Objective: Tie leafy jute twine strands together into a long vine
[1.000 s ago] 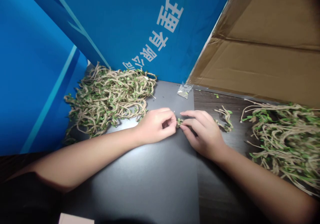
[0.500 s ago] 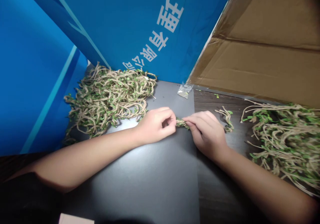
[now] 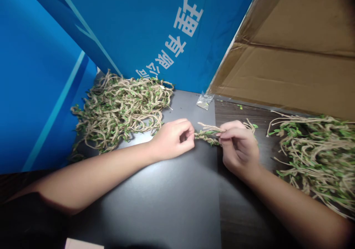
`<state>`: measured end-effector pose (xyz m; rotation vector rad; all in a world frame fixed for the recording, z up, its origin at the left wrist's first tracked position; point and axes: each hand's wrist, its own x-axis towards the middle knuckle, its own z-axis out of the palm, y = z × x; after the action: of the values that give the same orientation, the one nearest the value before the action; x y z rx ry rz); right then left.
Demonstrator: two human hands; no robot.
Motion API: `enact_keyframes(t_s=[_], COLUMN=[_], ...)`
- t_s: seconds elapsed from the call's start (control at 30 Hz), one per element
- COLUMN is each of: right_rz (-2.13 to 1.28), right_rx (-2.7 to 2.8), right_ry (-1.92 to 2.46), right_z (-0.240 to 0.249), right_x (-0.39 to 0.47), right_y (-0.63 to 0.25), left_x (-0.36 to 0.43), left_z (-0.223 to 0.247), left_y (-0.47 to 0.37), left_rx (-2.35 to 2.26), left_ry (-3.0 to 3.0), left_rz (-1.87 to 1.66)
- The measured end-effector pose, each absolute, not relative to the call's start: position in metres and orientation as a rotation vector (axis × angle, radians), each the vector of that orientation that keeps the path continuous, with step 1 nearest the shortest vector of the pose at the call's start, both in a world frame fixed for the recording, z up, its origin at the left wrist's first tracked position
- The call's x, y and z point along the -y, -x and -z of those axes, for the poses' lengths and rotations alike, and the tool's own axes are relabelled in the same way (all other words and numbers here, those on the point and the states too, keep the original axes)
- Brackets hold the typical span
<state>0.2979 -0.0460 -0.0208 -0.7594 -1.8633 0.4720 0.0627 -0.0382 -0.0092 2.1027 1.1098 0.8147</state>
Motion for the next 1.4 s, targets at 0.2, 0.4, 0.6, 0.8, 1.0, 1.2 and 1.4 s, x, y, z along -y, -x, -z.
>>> enact_keyframes(t_s=[0.2, 0.4, 0.6, 0.8, 1.0, 1.2, 1.4], right_rz=[-0.447, -0.528, -0.445, -0.4, -0.499, -0.464, -0.462], right_rx=[1.907, 1.964, 2.245, 2.098, 1.94, 1.935, 1.842], right_ry=[0.991, 1.091, 0.864, 0.967, 1.108, 1.152, 1.274], right_z=[0.021, 0.025, 0.025, 0.031, 0.028, 0.026, 0.023], right_x=[0.042, 0.039, 0.042, 0.038, 0.034, 0.036, 0.038], right_y=[-0.296, -0.293, -0.294, -0.293, -0.296, -0.295, -0.295], left_x=[0.039, 0.04, 0.04, 0.039, 0.036, 0.039, 0.039], left_z=[0.01, 0.009, 0.008, 0.006, 0.004, 0.006, 0.003], left_y=[-0.061, -0.061, -0.061, -0.061, -0.059, -0.059, -0.06], left_rx=[-1.095, -1.055, -1.039, -1.097, -1.185, -1.311, -1.33], left_ry=[-2.151, -2.162, -2.165, -2.218, -2.085, -1.863, -1.797], left_rz=[-0.752, -0.777, -0.9, -1.136, -1.278, -1.261, -1.275])
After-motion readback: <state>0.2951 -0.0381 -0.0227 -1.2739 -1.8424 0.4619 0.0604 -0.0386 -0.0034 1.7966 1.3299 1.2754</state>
